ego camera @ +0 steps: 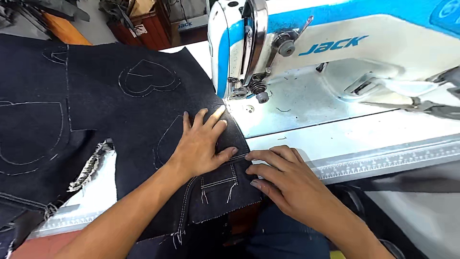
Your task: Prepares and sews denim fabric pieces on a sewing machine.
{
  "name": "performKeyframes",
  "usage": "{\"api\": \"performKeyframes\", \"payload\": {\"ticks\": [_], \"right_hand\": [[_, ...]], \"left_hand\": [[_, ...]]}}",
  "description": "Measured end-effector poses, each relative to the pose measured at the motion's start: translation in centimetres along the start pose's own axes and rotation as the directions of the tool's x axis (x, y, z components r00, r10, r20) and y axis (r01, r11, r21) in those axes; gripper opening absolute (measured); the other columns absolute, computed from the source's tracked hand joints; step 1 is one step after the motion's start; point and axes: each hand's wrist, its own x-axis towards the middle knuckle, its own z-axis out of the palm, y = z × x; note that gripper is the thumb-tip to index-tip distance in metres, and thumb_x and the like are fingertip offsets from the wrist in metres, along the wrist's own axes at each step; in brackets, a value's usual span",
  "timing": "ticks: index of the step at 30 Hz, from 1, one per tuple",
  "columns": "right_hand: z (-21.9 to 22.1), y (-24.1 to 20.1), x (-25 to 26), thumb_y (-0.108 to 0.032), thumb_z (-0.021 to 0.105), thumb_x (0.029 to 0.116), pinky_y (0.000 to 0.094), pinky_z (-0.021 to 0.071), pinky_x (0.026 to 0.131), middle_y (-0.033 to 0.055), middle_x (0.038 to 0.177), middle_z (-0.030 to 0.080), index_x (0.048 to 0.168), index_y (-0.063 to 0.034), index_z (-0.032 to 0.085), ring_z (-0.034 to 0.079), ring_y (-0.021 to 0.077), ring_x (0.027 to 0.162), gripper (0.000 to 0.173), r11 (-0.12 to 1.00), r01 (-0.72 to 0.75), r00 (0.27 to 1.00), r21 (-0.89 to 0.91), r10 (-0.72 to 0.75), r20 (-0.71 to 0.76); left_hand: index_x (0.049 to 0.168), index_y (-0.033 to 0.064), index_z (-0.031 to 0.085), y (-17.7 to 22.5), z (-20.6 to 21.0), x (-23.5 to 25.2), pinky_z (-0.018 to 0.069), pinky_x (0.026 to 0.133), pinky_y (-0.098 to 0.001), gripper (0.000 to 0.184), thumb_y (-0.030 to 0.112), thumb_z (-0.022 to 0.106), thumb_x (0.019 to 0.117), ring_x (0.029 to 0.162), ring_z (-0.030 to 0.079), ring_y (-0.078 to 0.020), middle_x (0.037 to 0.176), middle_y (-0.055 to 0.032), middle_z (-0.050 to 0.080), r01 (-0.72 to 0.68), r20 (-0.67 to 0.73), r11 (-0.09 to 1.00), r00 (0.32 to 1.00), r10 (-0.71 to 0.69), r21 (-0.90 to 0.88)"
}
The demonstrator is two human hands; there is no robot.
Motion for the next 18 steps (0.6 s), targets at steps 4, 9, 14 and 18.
{"api": "performKeyframes", "payload": {"ticks": [4,9,14,18], "right_hand": [[0.2,0.7,0.5,-0.052,0.043,0.1055,0.0422,0.0473,0.089,-0.0127,0.136,0.063,0.115,-0.0311,0.071,0.059,0.0165,0.116,0.035,1.000,-0.022,1.000,0.016,0.022,0.001],[1.4,-0.6,1.5,-0.059,0.045,0.1027,0.0411,0.0441,0.088,-0.0150,0.140,0.060,0.116,-0.0347,0.073,0.057,0.0148,0.113,0.040,0.998,-0.066,0.998,0.011,0.066,-0.014],[1.4,-1.0,1.7,-0.056,0.043,0.1041,0.0397,0.0454,0.086,-0.0158,0.138,0.060,0.115,-0.0353,0.075,0.057,0.0154,0.112,0.039,0.998,-0.069,0.998,-0.001,0.069,-0.009],[0.8,-1.0,2.0,-0.053,0.047,0.1025,0.0422,0.0500,0.085,-0.0114,0.137,0.063,0.112,-0.0318,0.075,0.060,0.0199,0.112,0.036,0.998,-0.060,0.998,-0.003,0.059,-0.003]], "left_hand": [[0.130,0.0207,0.065,-1.0,-0.2,1.6,0.0167,0.109,-0.0830,0.069,0.074,0.053,0.0876,0.153,0.025,-0.0409,0.163,0.0008,0.039,-0.001,0.069,0.998,0.998,0.006,-0.063],[0.134,0.0200,0.062,-4.1,-0.3,3.3,0.0121,0.112,-0.0821,0.071,0.074,0.054,0.0886,0.155,0.023,-0.0395,0.162,-0.0009,0.041,-0.141,0.087,0.980,0.984,0.154,-0.137],[0.130,0.0200,0.070,-2.6,-1.9,0.4,0.0180,0.113,-0.0813,0.055,0.060,0.048,0.0996,0.150,0.032,-0.0455,0.159,-0.0154,0.043,-0.165,-0.056,0.984,0.984,0.169,0.069],[0.098,0.0166,0.078,-3.2,-1.8,-5.6,0.0377,0.120,-0.0571,0.030,0.009,0.048,0.1003,0.129,0.061,-0.0204,0.119,0.0001,0.073,-0.535,-0.215,0.766,0.845,0.489,-0.357]]}}
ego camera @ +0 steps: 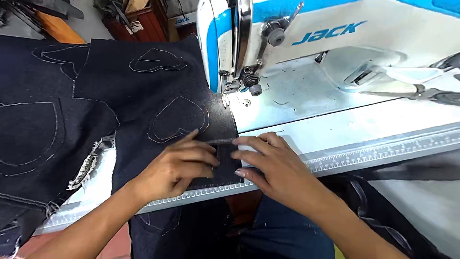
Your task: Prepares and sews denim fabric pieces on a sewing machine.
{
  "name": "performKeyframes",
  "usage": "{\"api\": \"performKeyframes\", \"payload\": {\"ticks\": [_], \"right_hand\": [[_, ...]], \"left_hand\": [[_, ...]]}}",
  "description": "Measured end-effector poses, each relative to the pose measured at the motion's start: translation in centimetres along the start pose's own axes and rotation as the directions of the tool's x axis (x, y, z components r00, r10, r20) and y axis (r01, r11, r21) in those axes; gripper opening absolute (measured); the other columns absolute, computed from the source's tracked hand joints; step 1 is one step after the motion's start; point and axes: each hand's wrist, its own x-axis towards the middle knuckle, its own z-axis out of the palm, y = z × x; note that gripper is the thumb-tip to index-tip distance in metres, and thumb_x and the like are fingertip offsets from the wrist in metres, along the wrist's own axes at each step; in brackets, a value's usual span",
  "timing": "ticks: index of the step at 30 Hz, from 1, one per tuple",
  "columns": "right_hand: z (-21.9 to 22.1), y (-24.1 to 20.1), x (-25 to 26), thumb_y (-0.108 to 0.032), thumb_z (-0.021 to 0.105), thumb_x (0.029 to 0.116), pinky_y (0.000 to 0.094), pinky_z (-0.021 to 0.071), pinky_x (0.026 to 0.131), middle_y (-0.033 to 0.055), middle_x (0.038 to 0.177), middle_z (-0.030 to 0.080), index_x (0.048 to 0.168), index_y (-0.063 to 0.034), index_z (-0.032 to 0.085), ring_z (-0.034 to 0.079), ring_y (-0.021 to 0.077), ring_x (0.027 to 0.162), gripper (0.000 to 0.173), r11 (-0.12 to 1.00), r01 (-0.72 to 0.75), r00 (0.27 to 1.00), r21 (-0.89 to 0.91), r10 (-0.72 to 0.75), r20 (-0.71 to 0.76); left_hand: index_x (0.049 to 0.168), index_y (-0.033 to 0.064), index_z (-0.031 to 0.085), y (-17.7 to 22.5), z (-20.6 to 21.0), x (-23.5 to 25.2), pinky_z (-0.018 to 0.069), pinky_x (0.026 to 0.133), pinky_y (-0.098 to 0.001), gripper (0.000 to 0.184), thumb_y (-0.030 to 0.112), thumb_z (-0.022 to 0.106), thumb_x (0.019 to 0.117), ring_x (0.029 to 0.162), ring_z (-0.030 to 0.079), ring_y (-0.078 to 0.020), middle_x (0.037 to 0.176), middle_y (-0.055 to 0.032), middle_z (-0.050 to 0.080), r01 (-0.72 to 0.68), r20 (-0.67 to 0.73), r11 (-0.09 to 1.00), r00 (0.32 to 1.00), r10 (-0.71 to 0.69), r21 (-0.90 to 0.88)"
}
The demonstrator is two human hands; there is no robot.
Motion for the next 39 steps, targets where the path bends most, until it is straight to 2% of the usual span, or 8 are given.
{"api": "performKeyframes", "payload": {"ticks": [3,13,17,25,31,34,36,39], "right_hand": [[-0.4,0.9,1.0,-0.050,0.056,0.0985,0.0478,0.0525,0.088,-0.0049,0.140,0.062,0.116,-0.0262,0.075,0.061,0.0264,0.116,0.036,0.999,0.039,0.999,0.021,-0.040,0.026],[-0.1,5.7,6.0,-0.063,0.052,0.0958,0.0460,0.0453,0.088,-0.0041,0.142,0.061,0.126,-0.0288,0.072,0.057,0.0259,0.117,0.050,0.987,0.161,0.986,-0.019,-0.160,0.037],[0.0,5.5,5.8,-0.074,0.046,0.0931,0.0497,0.0425,0.088,0.0060,0.128,0.062,0.128,-0.0300,0.072,0.055,0.0309,0.112,0.062,0.993,0.090,0.996,-0.082,-0.091,-0.014],[-0.2,4.9,6.0,-0.083,0.040,0.0879,0.0521,0.0395,0.090,0.0091,0.136,0.058,0.137,-0.0311,0.066,0.051,0.0343,0.119,0.076,0.983,-0.033,0.999,-0.181,0.039,0.028],[-0.1,5.1,6.1,-0.083,0.047,0.0852,0.0527,0.0419,0.089,0.0086,0.133,0.060,0.132,-0.0285,0.070,0.052,0.0347,0.118,0.075,0.987,-0.036,0.999,-0.157,0.036,-0.001],[-0.2,5.3,6.1,-0.082,0.049,0.0849,0.0534,0.0431,0.090,0.0088,0.131,0.061,0.131,-0.0264,0.071,0.054,0.0349,0.117,0.075,0.990,-0.017,1.000,-0.139,0.015,-0.017],[-0.2,5.5,5.9,-0.080,0.052,0.0849,0.0534,0.0438,0.090,0.0086,0.130,0.062,0.128,-0.0239,0.072,0.054,0.0345,0.118,0.073,0.993,-0.012,0.999,-0.116,0.008,-0.035],[-0.2,5.7,5.4,-0.073,0.055,0.0884,0.0532,0.0465,0.092,0.0086,0.125,0.066,0.120,-0.0184,0.076,0.058,0.0324,0.117,0.067,0.995,0.048,0.993,-0.083,-0.056,-0.103]], "left_hand": [[0.114,0.0214,0.079,-1.2,0.7,-0.7,0.0236,0.125,-0.0620,0.041,0.006,0.044,0.0994,0.141,0.052,-0.0222,0.130,0.0034,0.071,-0.051,0.128,0.994,0.990,0.062,-0.092],[0.137,0.0254,0.067,-6.0,-0.5,2.9,0.0190,0.124,-0.0669,0.052,0.001,0.043,0.0986,0.150,0.039,-0.0235,0.150,0.0085,0.057,-0.109,0.266,0.983,0.962,0.067,0.146],[0.140,0.0236,0.065,-7.7,-0.9,4.1,0.0202,0.123,-0.0672,0.052,0.001,0.043,0.0985,0.149,0.041,-0.0242,0.149,0.0067,0.058,-0.068,0.248,0.985,0.968,0.027,0.157],[0.141,0.0225,0.064,-11.0,-1.7,5.8,0.0243,0.121,-0.0669,0.049,0.003,0.044,0.0999,0.146,0.044,-0.0260,0.147,0.0030,0.060,-0.042,0.210,0.968,0.978,-0.011,0.246],[0.152,0.0259,0.052,-9.6,-5.1,8.5,0.0339,0.110,-0.0719,0.072,-0.010,0.055,0.0899,0.149,0.040,-0.0294,0.158,0.0050,0.047,-0.098,0.500,0.911,0.857,-0.127,0.400],[0.149,0.0194,0.056,-11.7,-8.7,9.8,0.0254,0.118,-0.0694,0.048,0.030,0.055,0.1020,0.150,0.038,-0.0342,0.159,-0.0039,0.048,-0.408,0.658,0.850,0.746,0.101,0.332],[0.151,0.0150,0.054,-14.4,-9.5,8.3,0.0176,0.122,-0.0698,0.074,0.065,0.044,0.0970,0.152,0.034,-0.0368,0.161,-0.0092,0.044,-0.526,0.659,0.821,0.702,0.269,0.224],[0.158,0.0108,0.041,-13.6,-6.3,3.1,0.0161,0.121,-0.0711,0.085,0.069,0.023,0.0991,0.156,0.024,-0.0335,0.168,-0.0073,0.033,-0.353,0.503,0.892,0.846,0.175,0.283]]}}
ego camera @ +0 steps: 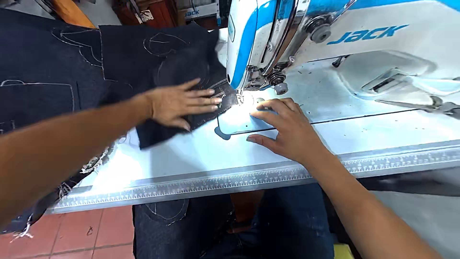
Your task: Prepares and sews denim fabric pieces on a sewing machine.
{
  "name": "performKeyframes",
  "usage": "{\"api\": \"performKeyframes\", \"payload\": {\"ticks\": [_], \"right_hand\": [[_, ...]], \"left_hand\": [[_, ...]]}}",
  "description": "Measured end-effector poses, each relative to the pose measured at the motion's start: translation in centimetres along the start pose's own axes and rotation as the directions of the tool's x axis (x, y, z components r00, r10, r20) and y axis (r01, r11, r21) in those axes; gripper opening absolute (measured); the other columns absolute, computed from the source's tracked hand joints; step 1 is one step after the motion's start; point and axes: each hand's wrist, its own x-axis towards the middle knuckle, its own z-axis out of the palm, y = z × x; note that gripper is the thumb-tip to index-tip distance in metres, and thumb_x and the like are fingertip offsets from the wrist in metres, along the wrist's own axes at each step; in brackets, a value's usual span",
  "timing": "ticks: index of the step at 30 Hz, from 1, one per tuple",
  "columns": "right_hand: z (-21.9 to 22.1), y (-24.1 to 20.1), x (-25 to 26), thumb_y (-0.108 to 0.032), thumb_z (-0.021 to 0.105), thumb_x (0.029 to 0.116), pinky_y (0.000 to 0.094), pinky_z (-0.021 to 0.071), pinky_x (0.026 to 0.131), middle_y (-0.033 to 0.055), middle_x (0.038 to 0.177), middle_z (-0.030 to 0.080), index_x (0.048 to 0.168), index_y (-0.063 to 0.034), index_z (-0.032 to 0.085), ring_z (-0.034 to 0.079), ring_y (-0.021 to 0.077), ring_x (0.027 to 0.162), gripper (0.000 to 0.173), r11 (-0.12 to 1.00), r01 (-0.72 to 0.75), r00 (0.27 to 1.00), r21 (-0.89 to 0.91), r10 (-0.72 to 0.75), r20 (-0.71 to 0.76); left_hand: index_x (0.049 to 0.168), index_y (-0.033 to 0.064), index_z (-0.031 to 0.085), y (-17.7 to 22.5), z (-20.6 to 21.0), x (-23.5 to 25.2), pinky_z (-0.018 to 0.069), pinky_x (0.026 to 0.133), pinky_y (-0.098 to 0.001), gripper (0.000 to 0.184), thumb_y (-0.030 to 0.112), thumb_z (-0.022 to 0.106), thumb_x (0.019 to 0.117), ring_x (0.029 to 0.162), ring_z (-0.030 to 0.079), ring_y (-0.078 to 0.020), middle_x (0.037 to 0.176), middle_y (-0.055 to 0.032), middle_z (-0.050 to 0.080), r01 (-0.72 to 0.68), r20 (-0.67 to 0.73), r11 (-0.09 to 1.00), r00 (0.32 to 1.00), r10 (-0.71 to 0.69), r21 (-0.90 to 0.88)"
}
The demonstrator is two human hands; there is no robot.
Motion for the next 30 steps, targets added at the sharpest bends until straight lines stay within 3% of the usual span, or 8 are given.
{"api": "performKeyframes", "payload": {"ticks": [2,4,8,12,19,24,27,30], "right_hand": [[-0.2,-0.3,-0.4,-0.071,0.055,0.0898,0.0520,0.0490,0.091,0.0082,0.123,0.067,0.120,-0.0181,0.075,0.060,0.0307,0.114,0.064,0.996,0.083,0.996,0.030,-0.082,-0.036],[-0.6,-1.4,-0.9,-0.076,0.052,0.0869,0.0546,0.0470,0.091,0.0104,0.133,0.063,0.133,-0.0241,0.069,0.058,0.0328,0.119,0.072,0.988,0.144,0.989,0.057,-0.146,0.033],[-1.6,-3.5,-3.7,-0.091,0.034,0.0823,0.0614,0.0395,0.105,0.0122,0.154,0.047,0.147,-0.0418,0.053,0.046,0.0345,0.139,0.084,0.979,0.200,0.939,0.026,-0.199,0.281],[-2.4,-2.9,-6.5,-0.088,0.041,0.0845,0.0586,0.0340,0.116,0.0134,0.149,0.050,0.145,-0.0444,0.055,0.045,0.0334,0.140,0.076,0.963,0.268,0.928,0.029,-0.266,0.261],[-1.9,-2.8,-7.2,-0.072,0.058,0.0892,0.0607,0.0309,0.119,0.0108,0.148,0.052,0.138,-0.0372,0.060,0.041,0.0377,0.144,0.060,0.945,0.328,0.921,0.014,-0.323,0.218],[-1.7,-3.1,-7.5,-0.070,0.047,0.0958,0.0622,0.0273,0.120,-0.0070,0.155,0.051,0.141,-0.0243,0.059,0.044,0.0239,0.145,0.066,0.950,0.313,0.928,0.025,-0.311,0.205],[-2.2,-3.0,-6.4,-0.080,0.037,0.0925,0.0560,0.0347,0.117,-0.0061,0.156,0.050,0.141,-0.0216,0.061,0.048,0.0227,0.141,0.080,0.968,0.251,0.940,0.009,-0.246,0.236],[-2.3,-1.5,-4.5,-0.086,0.033,0.0890,0.0524,0.0396,0.109,-0.0092,0.155,0.051,0.142,-0.0242,0.061,0.050,0.0224,0.137,0.086,0.969,0.246,0.936,-0.017,-0.233,0.263]], "left_hand": [[0.156,0.0115,0.046,7.2,1.5,1.1,0.0170,0.120,-0.0735,0.075,0.062,0.026,0.1027,0.156,0.025,-0.0316,0.167,-0.0061,0.035,0.310,-0.132,0.946,0.938,-0.320,-0.089],[0.151,0.0204,0.053,14.9,2.6,3.6,0.0189,0.116,-0.0766,0.059,0.054,0.040,0.1034,0.156,0.028,-0.0301,0.165,-0.0023,0.039,0.579,-0.225,0.794,0.761,-0.608,-0.188],[0.123,0.0272,0.074,22.6,2.9,6.7,0.0231,0.117,-0.0757,0.031,0.038,0.050,0.1066,0.146,0.046,-0.0232,0.140,0.0043,0.064,0.633,-0.315,0.618,0.534,-0.785,-0.467],[0.104,0.0256,0.079,21.1,1.3,6.8,0.0496,0.106,-0.0529,0.026,0.036,0.055,0.1043,0.113,0.068,-0.0133,0.103,0.0073,0.074,0.639,-0.399,0.694,0.572,-0.717,-0.331],[0.097,0.0255,0.080,17.1,1.2,7.8,0.0506,0.083,-0.0409,0.018,0.035,0.065,0.0957,0.087,0.068,-0.0103,0.088,0.0084,0.073,0.627,-0.384,0.701,0.588,-0.712,-0.340],[0.116,0.0195,0.077,18.7,0.9,7.3,0.0452,0.104,-0.0637,0.030,0.012,0.053,0.1006,0.118,0.066,-0.0239,0.120,0.0003,0.072,0.603,-0.342,0.795,0.734,-0.587,-0.069],[0.139,0.0192,0.065,18.5,2.6,6.7,0.0343,0.106,-0.0772,0.040,0.015,0.045,0.1040,0.140,0.051,-0.0316,0.143,-0.0002,0.062,0.630,-0.296,0.773,0.727,-0.619,-0.071],[0.141,0.0206,0.063,16.6,3.5,7.3,0.0310,0.104,-0.0820,0.042,0.015,0.051,0.1016,0.142,0.048,-0.0336,0.144,0.0007,0.061,0.633,-0.327,0.766,0.704,-0.630,-0.114]]}}
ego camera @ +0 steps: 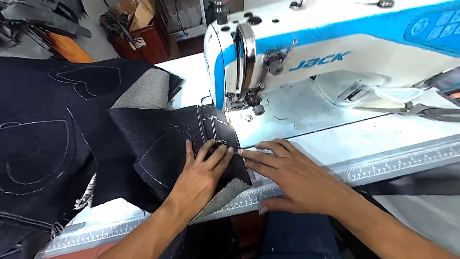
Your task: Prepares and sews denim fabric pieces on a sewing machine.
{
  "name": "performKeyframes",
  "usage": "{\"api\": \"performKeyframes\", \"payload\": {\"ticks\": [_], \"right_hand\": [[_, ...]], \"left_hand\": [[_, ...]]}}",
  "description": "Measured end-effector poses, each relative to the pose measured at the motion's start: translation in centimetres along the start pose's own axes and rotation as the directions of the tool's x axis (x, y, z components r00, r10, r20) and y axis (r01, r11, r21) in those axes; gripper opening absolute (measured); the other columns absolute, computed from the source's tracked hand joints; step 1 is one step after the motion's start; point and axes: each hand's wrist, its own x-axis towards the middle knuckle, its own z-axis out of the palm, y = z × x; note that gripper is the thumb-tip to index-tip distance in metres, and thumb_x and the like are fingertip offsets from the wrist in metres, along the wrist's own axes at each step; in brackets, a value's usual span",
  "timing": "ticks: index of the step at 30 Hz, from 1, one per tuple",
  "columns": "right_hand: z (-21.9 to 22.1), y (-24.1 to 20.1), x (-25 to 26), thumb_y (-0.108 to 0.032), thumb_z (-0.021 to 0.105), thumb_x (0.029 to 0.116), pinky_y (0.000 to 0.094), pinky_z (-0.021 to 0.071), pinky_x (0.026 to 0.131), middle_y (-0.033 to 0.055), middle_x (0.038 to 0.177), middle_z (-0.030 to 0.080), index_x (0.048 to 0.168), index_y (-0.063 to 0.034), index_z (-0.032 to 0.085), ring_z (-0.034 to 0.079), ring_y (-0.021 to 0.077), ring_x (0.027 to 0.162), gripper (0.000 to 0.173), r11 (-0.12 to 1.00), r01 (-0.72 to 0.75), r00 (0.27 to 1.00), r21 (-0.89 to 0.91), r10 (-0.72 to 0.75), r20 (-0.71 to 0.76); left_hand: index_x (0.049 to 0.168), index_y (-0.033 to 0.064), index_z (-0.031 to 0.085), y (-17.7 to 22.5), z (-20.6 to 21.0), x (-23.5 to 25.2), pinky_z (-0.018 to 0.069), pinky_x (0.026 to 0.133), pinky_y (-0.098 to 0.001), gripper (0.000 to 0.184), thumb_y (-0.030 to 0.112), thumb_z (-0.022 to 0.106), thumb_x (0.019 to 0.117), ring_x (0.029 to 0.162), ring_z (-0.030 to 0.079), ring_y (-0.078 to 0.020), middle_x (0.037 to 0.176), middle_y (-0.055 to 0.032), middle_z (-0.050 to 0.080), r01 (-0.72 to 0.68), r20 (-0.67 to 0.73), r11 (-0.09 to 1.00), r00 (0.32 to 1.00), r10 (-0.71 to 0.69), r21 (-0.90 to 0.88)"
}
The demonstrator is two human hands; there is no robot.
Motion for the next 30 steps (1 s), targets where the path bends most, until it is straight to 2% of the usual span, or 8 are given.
{"api": "performKeyframes", "payload": {"ticks": [8,12,16,19,23,26,28,30], "right_hand": [[0.2,3.7,3.9,-0.085,0.031,0.0894,0.0501,0.0435,0.101,-0.0095,0.148,0.057,0.135,-0.0238,0.064,0.054,0.0228,0.131,0.084,0.998,-0.016,0.999,-0.061,0.013,-0.048],[1.2,3.4,4.2,-0.083,0.031,0.0916,0.0519,0.0394,0.107,-0.0102,0.150,0.056,0.141,-0.0254,0.062,0.049,0.0201,0.137,0.082,0.988,-0.127,0.987,-0.087,0.117,-0.105],[1.8,3.0,3.3,-0.074,0.043,0.0949,0.0494,0.0439,0.104,-0.0080,0.137,0.066,0.127,-0.0244,0.073,0.057,0.0192,0.129,0.066,0.974,-0.219,0.947,-0.059,0.197,-0.255],[1.9,3.0,3.2,-0.071,0.047,0.0951,0.0468,0.0448,0.101,-0.0091,0.135,0.067,0.124,-0.0252,0.075,0.059,0.0173,0.126,0.061,0.969,-0.245,0.933,-0.045,0.222,-0.284],[1.8,3.7,3.2,-0.066,0.054,0.0950,0.0453,0.0458,0.098,-0.0088,0.131,0.069,0.117,-0.0245,0.077,0.060,0.0156,0.123,0.052,0.977,-0.213,0.927,0.022,0.209,-0.313],[1.9,3.4,2.5,-0.053,0.063,0.0966,0.0388,0.0522,0.095,-0.0063,0.116,0.074,0.106,-0.0210,0.079,0.065,0.0129,0.112,0.037,0.983,-0.123,0.903,0.140,0.169,-0.394],[1.5,0.7,1.6,-0.038,0.065,0.0991,0.0297,0.0573,0.090,-0.0034,0.107,0.076,0.104,-0.0157,0.079,0.069,0.0078,0.101,0.027,0.871,-0.017,0.886,0.491,0.241,-0.397],[0.5,-3.2,-0.1,-0.043,0.051,0.1061,0.0288,0.0605,0.082,0.0023,0.109,0.075,0.119,-0.0120,0.073,0.071,0.0096,0.094,0.040,0.505,0.062,0.956,0.861,0.219,-0.197]], "left_hand": [[0.143,0.0208,0.061,-3.5,-0.2,4.6,0.0344,0.101,-0.0813,0.052,0.003,0.060,0.0934,0.143,0.046,-0.0344,0.144,-0.0010,0.060,0.015,0.107,1.000,0.994,-0.014,-0.007],[0.144,0.0193,0.060,-5.1,-0.1,5.9,0.0344,0.101,-0.0806,0.056,0.003,0.065,0.0910,0.141,0.047,-0.0355,0.143,-0.0037,0.059,-0.003,0.106,1.000,0.994,0.002,0.012],[0.146,0.0172,0.057,-6.4,-0.4,7.2,0.0330,0.100,-0.0827,0.066,0.006,0.075,0.0842,0.143,0.044,-0.0389,0.144,-0.0052,0.058,0.015,0.164,1.000,0.986,-0.018,0.016],[0.146,0.0175,0.056,-7.3,-0.6,8.7,0.0322,0.099,-0.0832,0.059,0.005,0.070,0.0894,0.145,0.040,-0.0422,0.149,-0.0065,0.054,0.045,0.231,0.998,0.972,-0.051,0.033],[0.136,0.0143,0.065,-9.2,-3.8,12.0,0.0411,0.101,-0.0731,0.059,0.051,0.073,0.0908,0.148,0.034,-0.0439,0.161,-0.0159,0.037,0.040,0.415,0.999,0.909,-0.022,-0.034],[0.127,0.0118,0.072,-14.7,-6.3,14.7,0.0496,0.098,-0.0661,0.047,0.048,0.063,0.0989,0.133,0.054,-0.0427,0.152,-0.0174,0.051,0.016,0.357,0.991,0.932,-0.062,0.130],[0.122,0.0004,0.069,-19.2,-5.3,14.5,0.0451,0.097,-0.0708,0.048,0.043,0.057,0.1036,0.125,0.058,-0.0479,0.134,-0.0243,0.062,0.086,0.193,0.959,0.971,-0.142,0.271],[0.126,-0.0035,0.066,-21.3,-2.8,12.3,0.0400,0.103,-0.0720,0.052,0.043,0.054,0.1047,0.126,0.057,-0.0482,0.132,-0.0270,0.063,0.162,0.049,0.932,0.981,-0.188,0.324]]}}
